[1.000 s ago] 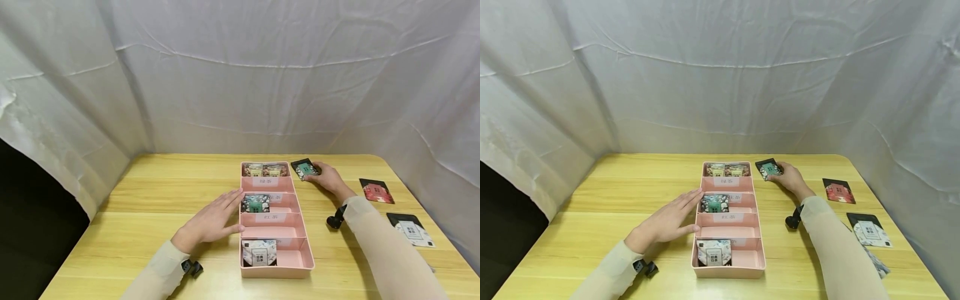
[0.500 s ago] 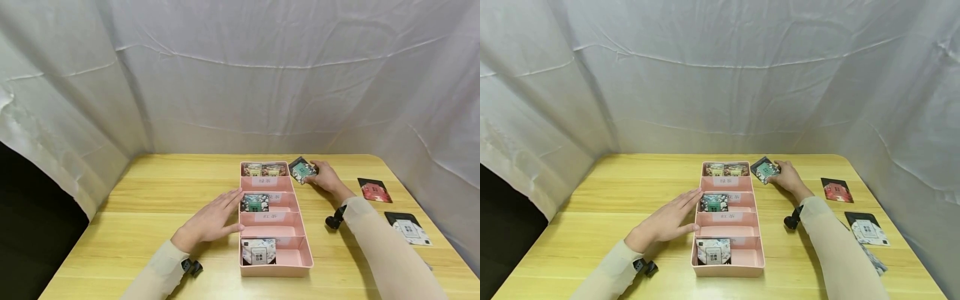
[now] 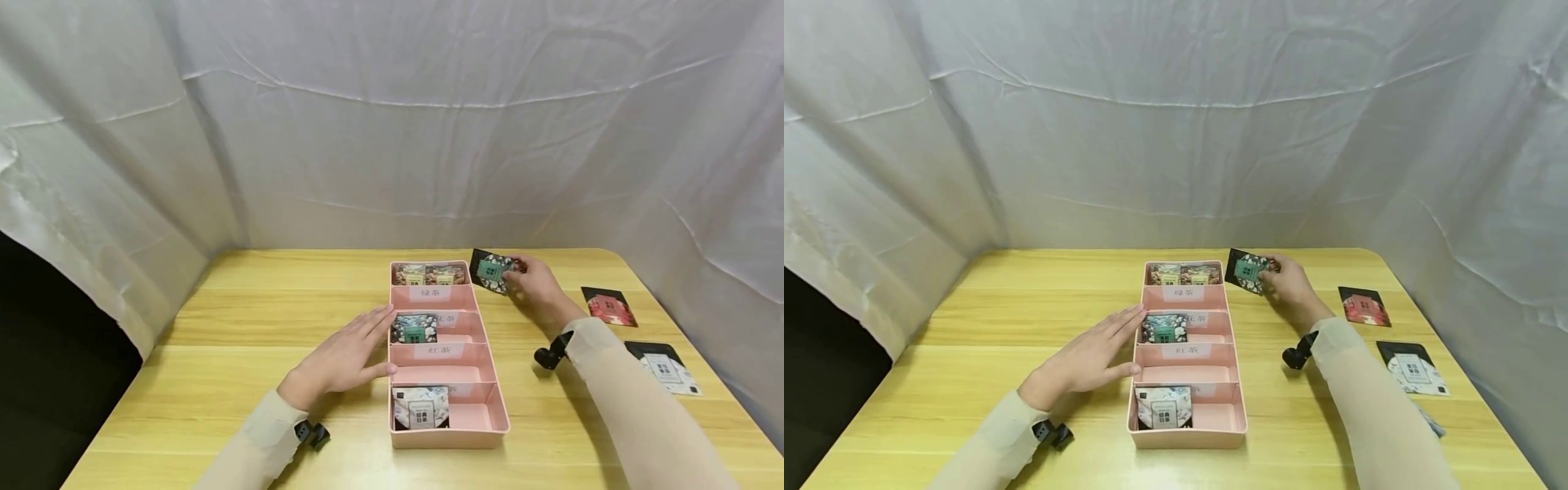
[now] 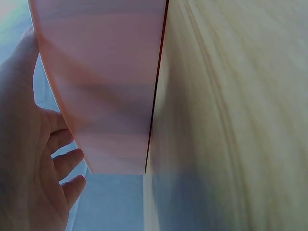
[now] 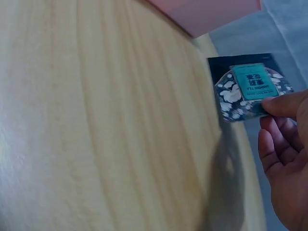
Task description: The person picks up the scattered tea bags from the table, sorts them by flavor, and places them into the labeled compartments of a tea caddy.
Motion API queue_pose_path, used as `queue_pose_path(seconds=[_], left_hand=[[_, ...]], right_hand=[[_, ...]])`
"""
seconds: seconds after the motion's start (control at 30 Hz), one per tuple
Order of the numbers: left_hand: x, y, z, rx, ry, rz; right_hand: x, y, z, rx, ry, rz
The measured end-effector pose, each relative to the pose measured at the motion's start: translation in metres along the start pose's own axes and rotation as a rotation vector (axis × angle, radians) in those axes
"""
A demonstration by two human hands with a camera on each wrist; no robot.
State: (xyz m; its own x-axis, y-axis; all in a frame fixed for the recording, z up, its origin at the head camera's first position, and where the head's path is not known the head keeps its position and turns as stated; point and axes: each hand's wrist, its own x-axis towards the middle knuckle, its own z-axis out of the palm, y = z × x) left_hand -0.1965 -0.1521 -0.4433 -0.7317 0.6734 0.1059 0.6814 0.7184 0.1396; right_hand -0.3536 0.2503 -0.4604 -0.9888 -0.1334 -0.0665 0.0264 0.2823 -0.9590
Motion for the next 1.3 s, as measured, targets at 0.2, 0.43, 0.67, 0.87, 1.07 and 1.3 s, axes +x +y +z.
queue_pose_path(seconds=[0.2, 0.43, 0.67, 0.87, 1.07, 1.3], left_hand=[[0.000, 0.000, 0.000, -0.001, 0.004, 0.004], [0.000, 0.000, 0.000, 0.001, 0.012, 0.006], [0.000, -0.002, 0.000, 0.009, 0.011, 0.011], [-0.001, -0.002, -0.001, -0.003, 0.007, 0.004], [0.000, -0.001, -0.001, -0.014, 0.007, 0.000], [0.000, -0.001, -0.001, -0.009, 0.001, 0.002]], right_hand=[[-0.003, -0.018, -0.010, -0.464, 0.079, -0.218], [-0.013, -0.033, -0.012, -0.477, 0.104, -0.290], [-0.022, -0.049, -0.013, -0.538, 0.117, -0.344], [-0.027, -0.061, -0.012, -0.571, 0.129, -0.388], [-0.034, -0.074, -0.006, -0.591, 0.135, -0.430], [-0.044, -0.089, 0.008, -0.604, 0.090, -0.515]])
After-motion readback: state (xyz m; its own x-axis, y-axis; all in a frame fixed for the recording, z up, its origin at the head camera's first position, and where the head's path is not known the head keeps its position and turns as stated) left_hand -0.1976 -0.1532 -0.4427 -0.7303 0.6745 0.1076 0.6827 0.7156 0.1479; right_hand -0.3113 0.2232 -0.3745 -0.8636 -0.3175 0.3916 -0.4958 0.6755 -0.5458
